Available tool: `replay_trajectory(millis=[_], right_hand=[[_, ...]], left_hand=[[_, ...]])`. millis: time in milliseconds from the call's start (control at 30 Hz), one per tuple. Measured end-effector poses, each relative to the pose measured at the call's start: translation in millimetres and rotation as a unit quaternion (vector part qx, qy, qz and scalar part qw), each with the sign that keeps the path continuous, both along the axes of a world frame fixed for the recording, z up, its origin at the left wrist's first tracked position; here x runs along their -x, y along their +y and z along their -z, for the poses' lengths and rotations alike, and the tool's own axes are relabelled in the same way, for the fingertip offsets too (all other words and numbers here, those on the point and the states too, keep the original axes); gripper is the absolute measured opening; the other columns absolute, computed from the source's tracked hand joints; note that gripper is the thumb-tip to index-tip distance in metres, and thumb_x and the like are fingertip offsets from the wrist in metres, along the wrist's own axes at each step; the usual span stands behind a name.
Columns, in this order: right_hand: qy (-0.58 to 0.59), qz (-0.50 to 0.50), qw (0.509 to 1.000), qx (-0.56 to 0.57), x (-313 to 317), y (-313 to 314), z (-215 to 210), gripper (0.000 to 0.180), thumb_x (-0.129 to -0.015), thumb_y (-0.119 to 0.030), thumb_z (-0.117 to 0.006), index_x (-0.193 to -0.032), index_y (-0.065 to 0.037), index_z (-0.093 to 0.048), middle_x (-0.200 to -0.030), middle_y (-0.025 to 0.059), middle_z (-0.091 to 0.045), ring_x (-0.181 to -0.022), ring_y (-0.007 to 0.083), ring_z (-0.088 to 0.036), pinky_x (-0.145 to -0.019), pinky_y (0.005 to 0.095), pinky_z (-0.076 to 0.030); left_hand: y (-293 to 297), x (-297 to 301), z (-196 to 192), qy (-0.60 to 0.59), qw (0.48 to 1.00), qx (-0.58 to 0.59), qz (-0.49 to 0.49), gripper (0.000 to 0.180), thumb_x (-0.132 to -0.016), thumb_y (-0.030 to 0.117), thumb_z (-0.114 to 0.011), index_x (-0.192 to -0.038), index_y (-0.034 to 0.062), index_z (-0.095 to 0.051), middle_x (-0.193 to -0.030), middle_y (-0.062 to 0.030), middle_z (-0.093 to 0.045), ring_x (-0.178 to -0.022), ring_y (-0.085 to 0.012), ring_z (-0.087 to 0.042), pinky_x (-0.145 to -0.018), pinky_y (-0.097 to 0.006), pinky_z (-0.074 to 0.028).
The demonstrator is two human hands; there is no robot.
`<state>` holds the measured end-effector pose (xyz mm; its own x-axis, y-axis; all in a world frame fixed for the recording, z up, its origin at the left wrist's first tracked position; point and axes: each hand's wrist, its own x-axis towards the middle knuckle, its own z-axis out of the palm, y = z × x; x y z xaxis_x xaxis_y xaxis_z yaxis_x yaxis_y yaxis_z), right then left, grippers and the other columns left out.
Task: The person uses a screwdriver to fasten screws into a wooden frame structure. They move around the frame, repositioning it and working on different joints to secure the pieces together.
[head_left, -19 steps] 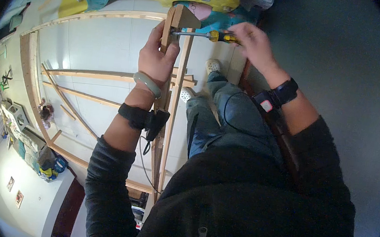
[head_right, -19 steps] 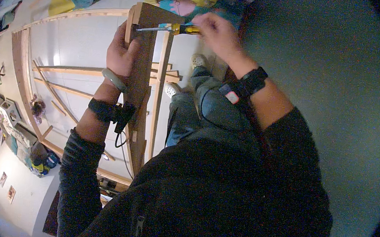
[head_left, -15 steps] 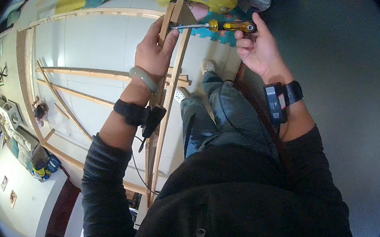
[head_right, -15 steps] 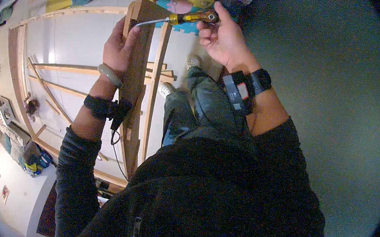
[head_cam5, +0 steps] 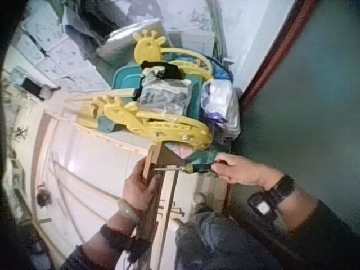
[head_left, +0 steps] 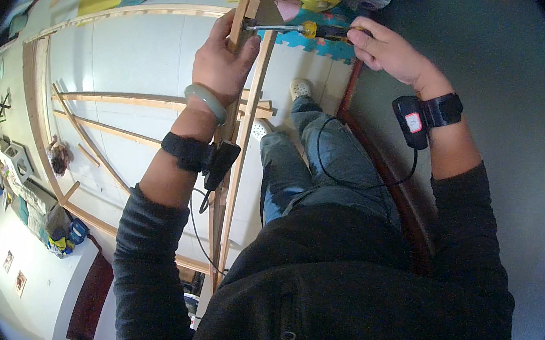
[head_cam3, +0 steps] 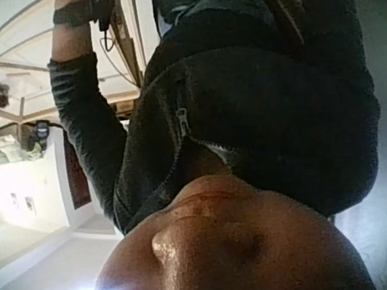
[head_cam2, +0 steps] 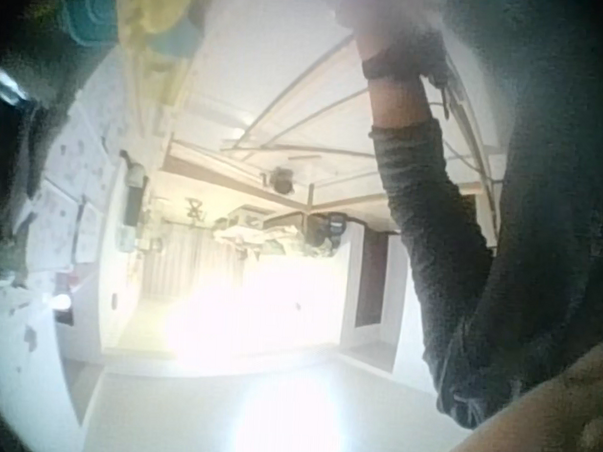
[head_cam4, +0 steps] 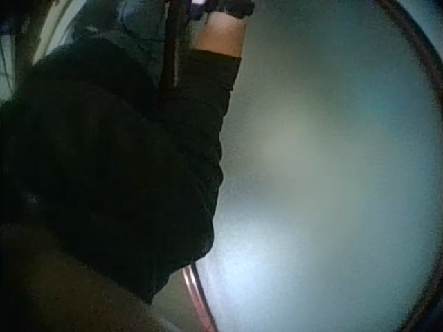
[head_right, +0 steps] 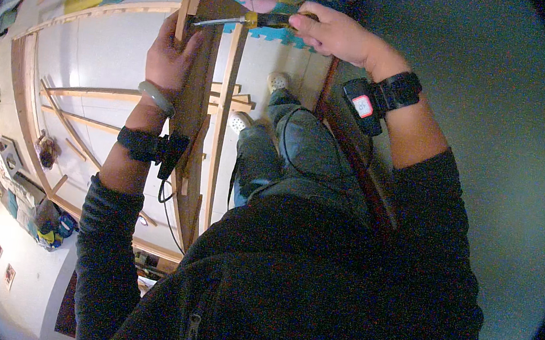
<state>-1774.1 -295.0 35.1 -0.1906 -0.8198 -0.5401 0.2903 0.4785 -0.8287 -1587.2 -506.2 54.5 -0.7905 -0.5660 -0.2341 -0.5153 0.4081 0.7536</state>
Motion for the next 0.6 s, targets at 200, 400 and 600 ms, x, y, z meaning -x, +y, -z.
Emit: replay_trajectory(millis=[200,400,600], right_hand=[[0.561,0.116,0.813,0.102,-35,-10,15,0.032,-0.084,-0.023,-0.059,-0.109,-0.008,-0.048,-0.088,0.0048,-0.055,-0.082,0.0235,-0.056,-0.076,0.0334,-0.046],[-0.237,0.193,0.95,-0.068,-57,8,17,0.032,-0.089,-0.043,-0.049,-0.09,-0.011,-0.056,-0.057,-0.0021,-0.049,-0.043,0.0071,-0.041,-0.042,0.0195,-0.033],[-0.246,0.246,0.936,0.056,-52,2,27,0.025,-0.091,-0.03,-0.05,-0.101,-0.007,-0.053,-0.078,0.0022,-0.05,-0.065,0.0043,-0.045,-0.057,0.0161,-0.036]], left_hand=[[0,1,0,-0.008,0.999,0.035,0.011,0.048,-0.08,0.031,-0.062,-0.121,0.0113,-0.047,-0.096,-0.0175,-0.063,-0.087,-0.0306,-0.063,-0.075,-0.036,-0.051],[0,0,1,-0.011,1.0,0.01,0.001,0.051,-0.081,0.037,-0.061,-0.122,0.0102,-0.047,-0.095,-0.0176,-0.064,-0.087,-0.0292,-0.064,-0.073,-0.035,-0.051],[-2,-1,7,0.005,1.0,-0.005,-0.004,0.054,-0.08,0.043,-0.061,-0.119,0.0071,-0.049,-0.094,-0.0172,-0.064,-0.087,-0.0279,-0.064,-0.072,-0.034,-0.051]])
